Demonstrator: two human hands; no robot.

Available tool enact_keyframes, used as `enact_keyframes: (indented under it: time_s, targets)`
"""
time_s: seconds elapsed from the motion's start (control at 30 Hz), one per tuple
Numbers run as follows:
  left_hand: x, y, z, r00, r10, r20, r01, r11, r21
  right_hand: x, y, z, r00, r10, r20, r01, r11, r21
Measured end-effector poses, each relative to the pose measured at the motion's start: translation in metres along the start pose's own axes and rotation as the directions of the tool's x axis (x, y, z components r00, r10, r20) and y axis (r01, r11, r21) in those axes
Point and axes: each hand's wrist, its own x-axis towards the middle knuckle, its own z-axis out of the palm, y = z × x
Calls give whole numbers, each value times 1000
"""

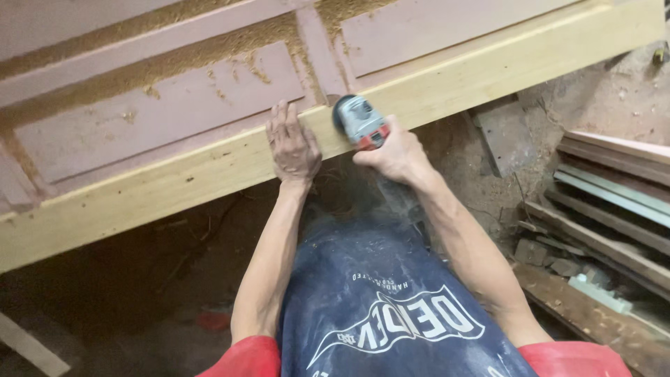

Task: The person uses an orbital sander to smooth the surface of a large wooden door panel. They move the sander along the edges and flat surfaces, generating sawdust as they work.

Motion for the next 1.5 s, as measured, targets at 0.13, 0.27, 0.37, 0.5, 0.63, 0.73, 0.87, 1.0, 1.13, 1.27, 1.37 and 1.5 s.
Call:
enact_keyframes:
  time_s: [0.13, 0.27, 0.37, 0.5, 0.63, 0.73, 0.87, 1.0, 1.13, 1.27, 1.37, 1.5]
  targets:
    - [-2, 0, 6, 999, 5, -47, -4, 1000, 13, 6, 21, -26, 999, 4, -32, 5, 959, 283]
    - [-4, 0, 10, 994, 5, -108, -6, 1000, -12, 8, 26, -16, 999, -49, -19, 52, 918, 393]
    - [-5, -2, 8, 990, -4, -143, -6, 998, -66, 2, 15, 9, 992, -127, -14, 125, 940, 318]
    - [-5, -5, 5, 988, -45, -150, 23, 990, -142, -5, 1, 30, 959, -283, 14, 275, 942, 193]
    - [-7, -5, 10, 985, -64, -157, 41, 989, -143, 2, -4, 24, 964, -254, 84, 238, 957, 168]
    - [-3, -2, 15, 981, -59, -187, 45, 996, -77, 13, -11, 10, 957, -251, 148, 223, 957, 185]
    - [-3, 0, 19, 985, -83, -150, 76, 996, -52, 22, -21, 6, 936, -333, 111, 315, 937, 149]
    - [-3, 0, 21, 980, -88, -181, 83, 996, -35, 36, -37, -3, 936, -307, 174, 273, 942, 195]
    - [-5, -1, 24, 981, -101, -168, 95, 995, -42, 58, -48, -5, 933, -328, 146, 305, 939, 157]
    - [-2, -2, 23, 977, -100, -186, 91, 994, -56, 64, -48, -4, 926, -348, 143, 320, 929, 189]
    - [0, -4, 18, 972, -97, -213, 89, 995, -48, 45, -38, 3, 917, -365, 164, 327, 919, 218]
    - [1, -4, 16, 968, -79, -238, 56, 993, -105, 11, -22, 10, 920, -345, 185, 305, 929, 210]
